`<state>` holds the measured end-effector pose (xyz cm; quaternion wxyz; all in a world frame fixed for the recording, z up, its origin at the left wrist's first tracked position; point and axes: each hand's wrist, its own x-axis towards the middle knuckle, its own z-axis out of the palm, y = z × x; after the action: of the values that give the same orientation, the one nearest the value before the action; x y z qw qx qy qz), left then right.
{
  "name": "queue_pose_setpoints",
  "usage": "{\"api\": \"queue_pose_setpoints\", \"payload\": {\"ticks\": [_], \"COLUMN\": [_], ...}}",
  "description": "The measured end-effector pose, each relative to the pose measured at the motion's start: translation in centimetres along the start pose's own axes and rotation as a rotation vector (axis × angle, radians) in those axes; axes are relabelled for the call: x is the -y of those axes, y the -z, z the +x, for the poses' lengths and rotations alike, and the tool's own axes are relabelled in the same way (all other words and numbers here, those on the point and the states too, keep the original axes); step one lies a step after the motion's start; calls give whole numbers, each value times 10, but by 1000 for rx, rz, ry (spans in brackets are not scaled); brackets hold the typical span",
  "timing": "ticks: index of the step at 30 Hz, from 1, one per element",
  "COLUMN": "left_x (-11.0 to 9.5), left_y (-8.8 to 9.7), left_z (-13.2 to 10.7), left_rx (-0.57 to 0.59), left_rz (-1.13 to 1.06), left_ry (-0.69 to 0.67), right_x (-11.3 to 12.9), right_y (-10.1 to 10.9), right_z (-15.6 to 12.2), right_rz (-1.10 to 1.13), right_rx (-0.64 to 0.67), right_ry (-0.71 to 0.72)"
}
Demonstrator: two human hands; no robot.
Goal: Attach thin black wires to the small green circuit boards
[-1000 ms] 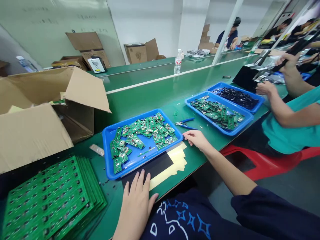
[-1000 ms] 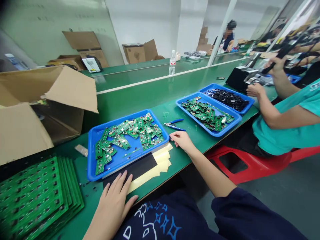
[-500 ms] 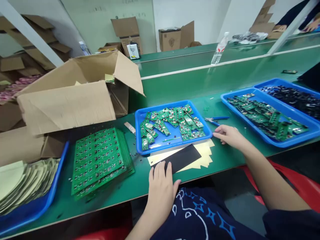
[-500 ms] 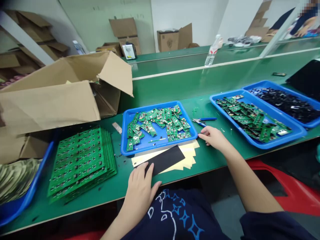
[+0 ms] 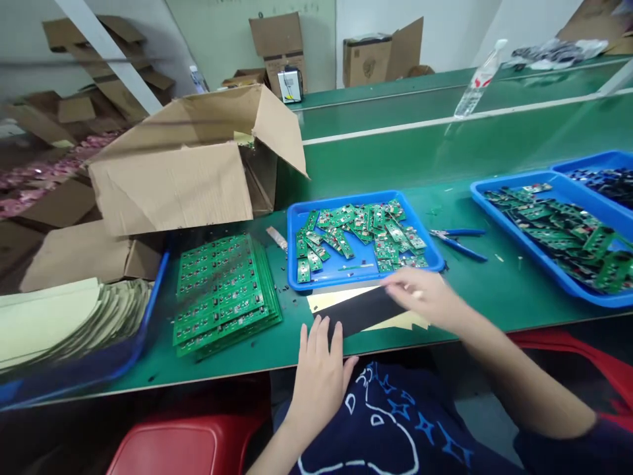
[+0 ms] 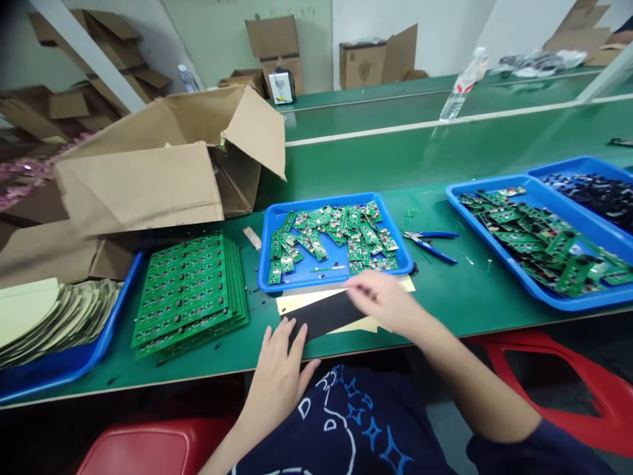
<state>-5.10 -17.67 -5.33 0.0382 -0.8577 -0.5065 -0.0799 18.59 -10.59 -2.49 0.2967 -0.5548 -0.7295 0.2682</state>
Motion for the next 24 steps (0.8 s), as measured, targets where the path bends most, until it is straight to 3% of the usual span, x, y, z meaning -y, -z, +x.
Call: {"api": "queue_pose_setpoints", "payload": {"ticks": [1,3,7,15,20,24], "left_x": [0,0,0,-1,-2,-3], "left_y": [-1,-1,3,4,4,4], "left_z": [-1,-3,-4,-4,-4,-5], "left_rx": [-7,-13,15,5,10,5], "left_rz": [7,14,-9,-27,-34,-47], "left_ry": [-16,-37,-11,14,26,42], "right_x": [14,36,57,55,53,51], "right_y": [-14,-40,-70,-74,-79,-82], "right_z": [7,22,49,49,50,51], "right_rz": [9,-37,-278,-274,-286,-334], "right_rx": [163,356,552,546,515,571], "right_ry": [120,259,306,231,275,381]}}
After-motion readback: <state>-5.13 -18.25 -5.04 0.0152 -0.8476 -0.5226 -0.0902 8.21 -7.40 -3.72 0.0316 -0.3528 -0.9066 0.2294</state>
